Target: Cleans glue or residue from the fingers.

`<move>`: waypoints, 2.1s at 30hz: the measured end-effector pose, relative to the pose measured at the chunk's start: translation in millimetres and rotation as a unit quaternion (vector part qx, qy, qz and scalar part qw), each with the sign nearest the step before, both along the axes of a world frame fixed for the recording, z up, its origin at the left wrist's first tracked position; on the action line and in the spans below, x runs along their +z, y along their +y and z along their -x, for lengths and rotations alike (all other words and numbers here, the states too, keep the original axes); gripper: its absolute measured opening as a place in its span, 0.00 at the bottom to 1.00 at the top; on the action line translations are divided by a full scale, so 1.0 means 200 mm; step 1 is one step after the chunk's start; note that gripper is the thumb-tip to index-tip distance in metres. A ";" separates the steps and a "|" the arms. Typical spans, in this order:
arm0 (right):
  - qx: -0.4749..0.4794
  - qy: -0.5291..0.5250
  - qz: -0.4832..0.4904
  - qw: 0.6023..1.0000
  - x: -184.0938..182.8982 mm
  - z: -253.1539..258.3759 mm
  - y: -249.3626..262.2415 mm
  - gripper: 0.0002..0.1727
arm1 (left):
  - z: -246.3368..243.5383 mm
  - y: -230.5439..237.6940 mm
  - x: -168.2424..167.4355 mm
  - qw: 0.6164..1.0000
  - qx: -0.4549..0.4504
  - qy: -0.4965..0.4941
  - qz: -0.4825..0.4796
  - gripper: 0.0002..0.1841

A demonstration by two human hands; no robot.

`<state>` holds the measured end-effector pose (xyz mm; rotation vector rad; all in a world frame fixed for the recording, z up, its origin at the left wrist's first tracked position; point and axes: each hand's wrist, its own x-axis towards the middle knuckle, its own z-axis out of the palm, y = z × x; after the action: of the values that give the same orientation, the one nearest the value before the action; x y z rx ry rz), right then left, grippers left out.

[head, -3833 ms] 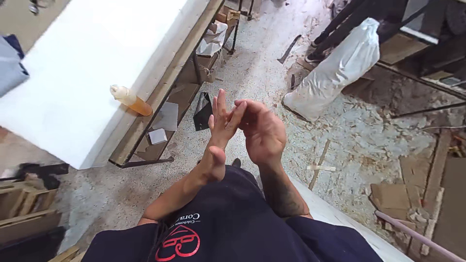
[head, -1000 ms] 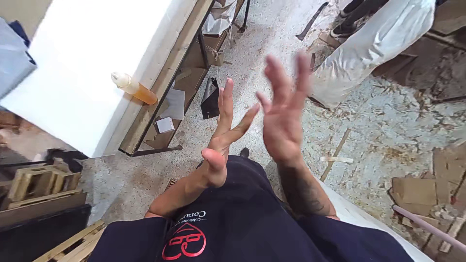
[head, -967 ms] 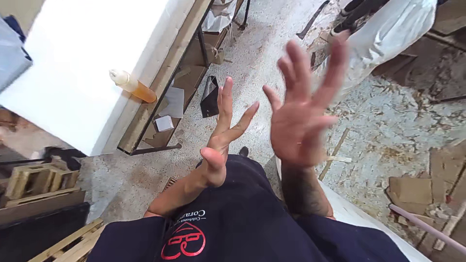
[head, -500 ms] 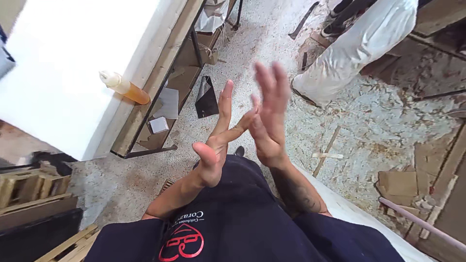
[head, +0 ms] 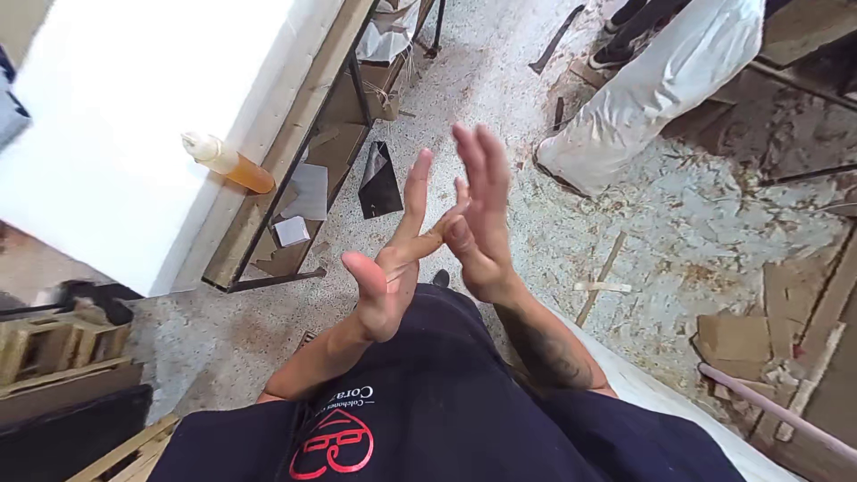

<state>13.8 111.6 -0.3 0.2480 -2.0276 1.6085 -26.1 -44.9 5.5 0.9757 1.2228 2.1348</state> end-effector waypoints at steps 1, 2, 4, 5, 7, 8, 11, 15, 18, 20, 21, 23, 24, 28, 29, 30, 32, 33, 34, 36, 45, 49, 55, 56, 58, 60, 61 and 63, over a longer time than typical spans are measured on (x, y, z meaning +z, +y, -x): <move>0.001 0.012 0.027 1.000 0.04 -0.01 0.03 0.49 | 0.01 0.00 0.00 1.000 -0.003 -0.003 -0.005 0.64; -0.001 0.023 0.045 0.999 0.09 -0.03 0.06 0.51 | 0.02 0.00 -0.01 1.000 -0.013 -0.011 -0.013 0.64; -0.005 0.032 0.067 0.997 0.13 -0.07 0.06 0.52 | -0.01 -0.03 0.00 0.999 -0.034 -0.035 -0.012 0.65; -0.005 0.027 0.047 0.999 0.10 -0.06 0.05 0.51 | -0.01 -0.02 0.00 0.998 -0.038 -0.039 -0.015 0.66; 0.013 -0.004 0.022 1.000 0.01 -0.02 0.01 0.49 | -0.01 -0.01 0.01 0.999 -0.037 -0.035 -0.015 0.66; 0.019 -0.010 0.039 0.999 0.00 -0.03 0.01 0.50 | -0.01 -0.01 0.01 0.998 -0.044 -0.040 -0.017 0.66; 0.010 0.031 0.076 0.997 0.11 -0.09 0.07 0.55 | -0.01 -0.05 0.01 0.992 -0.077 -0.091 -0.043 0.64; -0.008 0.010 0.018 1.000 0.01 -0.04 0.03 0.51 | -0.01 -0.03 0.01 0.995 -0.054 -0.073 -0.028 0.66; -0.013 0.024 0.058 0.998 0.05 -0.05 0.05 0.55 | 0.00 -0.04 -0.02 0.996 -0.057 -0.064 -0.022 0.65; 0.014 0.032 0.120 0.992 0.10 -0.08 0.05 0.56 | -0.03 -0.06 -0.02 0.994 -0.065 -0.084 -0.027 0.64; 0.021 0.028 0.136 0.990 0.10 -0.09 0.04 0.56 | -0.03 -0.06 -0.03 0.993 -0.065 -0.091 -0.030 0.63; 0.019 0.002 0.130 0.991 0.05 -0.07 0.00 0.54 | -0.03 -0.05 -0.02 0.995 -0.052 -0.078 -0.025 0.64; 0.011 -0.014 0.132 0.991 0.01 -0.06 -0.03 0.48 | -0.03 -0.05 -0.02 0.996 -0.042 -0.072 -0.021 0.64; -0.001 -0.059 0.158 0.986 0.00 -0.07 -0.03 0.36 | -0.02 -0.08 -0.05 0.995 -0.061 -0.079 -0.018 0.62; 0.011 -0.069 0.157 0.985 0.02 -0.09 -0.01 0.40 | -0.03 -0.09 -0.04 0.995 -0.060 -0.080 -0.015 0.62; 0.029 -0.077 0.158 0.984 0.04 -0.10 0.00 0.45 | -0.05 -0.09 -0.03 0.995 -0.060 -0.077 -0.010 0.63; 0.067 -0.084 0.183 0.977 0.07 -0.11 0.02 0.56 | -0.07 -0.09 0.00 0.996 -0.055 -0.064 -0.001 0.65; 0.086 -0.086 0.210 0.970 0.07 -0.12 0.02 0.59 | -0.07 -0.08 0.00 0.997 -0.052 -0.060 -0.003 0.64; 0.099 -0.089 0.244 0.961 0.08 -0.12 0.02 0.62 | -0.07 -0.09 0.01 0.997 -0.050 -0.061 -0.007 0.64; 0.102 -0.081 0.292 0.947 0.09 -0.13 0.02 0.64 | -0.06 -0.11 -0.01 0.995 -0.057 -0.075 -0.022 0.63; 0.008 -0.065 0.146 0.987 0.04 -0.10 -0.04 0.54 | -0.06 -0.15 -0.02 0.998 -0.038 -0.043 -0.004 0.64; 0.105 -0.121 0.261 0.952 0.08 -0.13 -0.04 0.52 | -0.07 -0.15 -0.01 0.998 -0.047 -0.043 0.002 0.63; 0.149 -0.170 0.341 0.913 0.05 -0.12 -0.08 0.54 | -0.08 -0.15 -0.03 0.987 -0.084 -0.127 -0.054 0.61; 0.153 -0.169 0.347 0.910 0.05 -0.12 -0.08 0.54 | -0.08 -0.14 -0.03 0.985 -0.084 -0.138 -0.065 0.62; 0.156 -0.164 0.357 0.907 0.05 -0.12 -0.09 0.54 | -0.09 -0.13 -0.02 0.980 -0.093 -0.156 -0.082 0.63; 0.163 -0.155 0.364 0.904 0.05 -0.11 -0.09 0.55 | -0.09 -0.13 -0.02 0.974 -0.103 -0.177 -0.095 0.64; 0.166 -0.153 0.365 0.903 0.05 -0.11 -0.09 0.56 | -0.10 -0.13 -0.02 0.971 -0.110 -0.188 -0.100 0.64; 0.170 -0.151 0.366 0.902 0.05 -0.10 -0.09 0.56 | -0.10 -0.12 -0.01 0.964 -0.121 -0.211 -0.109 0.64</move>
<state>34.7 93.1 8.8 0.0685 -1.4664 2.6416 -7.1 -69.5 3.5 0.6633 0.6414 2.1604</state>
